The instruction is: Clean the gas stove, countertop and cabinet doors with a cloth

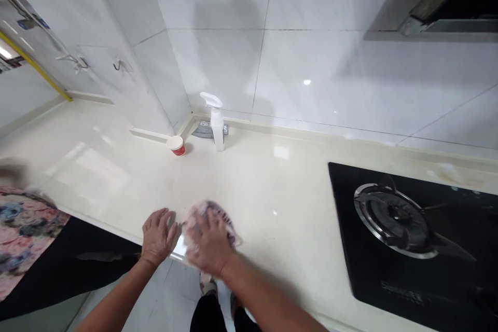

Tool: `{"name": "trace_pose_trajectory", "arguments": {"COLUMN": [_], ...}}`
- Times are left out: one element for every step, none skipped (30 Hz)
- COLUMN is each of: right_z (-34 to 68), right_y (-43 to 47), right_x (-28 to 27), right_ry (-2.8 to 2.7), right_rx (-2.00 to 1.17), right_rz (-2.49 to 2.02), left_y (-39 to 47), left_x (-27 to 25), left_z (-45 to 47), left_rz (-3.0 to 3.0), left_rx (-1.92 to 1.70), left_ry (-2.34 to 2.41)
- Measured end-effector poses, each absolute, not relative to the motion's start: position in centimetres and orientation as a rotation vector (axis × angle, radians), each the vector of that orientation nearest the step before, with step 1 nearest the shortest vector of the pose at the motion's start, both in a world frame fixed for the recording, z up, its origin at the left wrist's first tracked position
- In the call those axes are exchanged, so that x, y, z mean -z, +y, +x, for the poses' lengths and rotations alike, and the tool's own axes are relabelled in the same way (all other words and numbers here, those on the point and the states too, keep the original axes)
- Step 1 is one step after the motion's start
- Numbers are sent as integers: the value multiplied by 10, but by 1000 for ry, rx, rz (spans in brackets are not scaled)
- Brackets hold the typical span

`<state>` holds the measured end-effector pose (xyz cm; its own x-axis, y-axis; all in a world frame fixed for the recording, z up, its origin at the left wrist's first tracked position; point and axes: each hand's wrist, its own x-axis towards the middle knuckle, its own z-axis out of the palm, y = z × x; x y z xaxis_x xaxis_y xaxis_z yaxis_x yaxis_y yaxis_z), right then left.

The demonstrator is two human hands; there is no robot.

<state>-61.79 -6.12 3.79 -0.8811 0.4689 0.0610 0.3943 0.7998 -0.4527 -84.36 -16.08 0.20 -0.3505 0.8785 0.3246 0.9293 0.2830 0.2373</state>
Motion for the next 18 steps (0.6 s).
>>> {"name": "trace_pose_trajectory", "arguments": {"right_z": [-618,-611,-600,-584,-565,-543,-519,-493,-467,-441,-418,-397,-381,-369,-363,-362,-364,-370], "right_y": [-83,-98,-106,-106,-101,-90,-76,-61,-46,-35,-26,-23,-23,-26,-31,-35,-36,-33], "right_x": [-36,-32,-29,-25,-21,-17,-13,-10,-7,-5,-4,-2,-1,1,3,6,10,14], "right_ry": [-2816,-2809,-2796,-2781,-2760,-2726,-2679,-2617,-2550,-2490,-2427,-2361,-2296,-2244,-2204,-2175,-2155,-2144], "right_rx": [-697,-728,-748,-753,-738,-698,-636,-552,-462,-382,-311,-250,-192,-143,-98,-55,-15,18], "right_rz": [-544,-445,-407,-438,-533,-686,-875,-1068,-1249,-1392,-1503,-1610,-1702,-1769,-1815,-1842,-1855,-1859], "left_y": [-161,-161,-161,-161,-160,-160,-160,-159,-159,-159,-159,-159,-159,-160,-160,-161,-162,-163], "left_x": [-2,-2,-2,-2,-3,-3,-4,-5,-5,-6,-7,-7,-8,-7,-7,-6,-5,-3], "left_z": [-844,-844,-844,-844,-843,-842,-841,-840,-839,-838,-837,-837,-836,-837,-837,-838,-839,-840], "left_rz": [-1703,-1696,-1692,-1689,-1688,-1688,-1690,-1696,-1702,-1705,-1706,-1704,-1701,-1700,-1701,-1704,-1707,-1709], "left_rx": [581,579,580,586,594,603,610,613,613,612,609,604,600,595,592,590,591,592], "left_ry": [-2419,-2426,-2430,-2433,-2435,-2437,-2440,-2442,-2446,-2450,-2454,-2457,-2460,-2461,-2459,-2453,-2445,-2433]}}
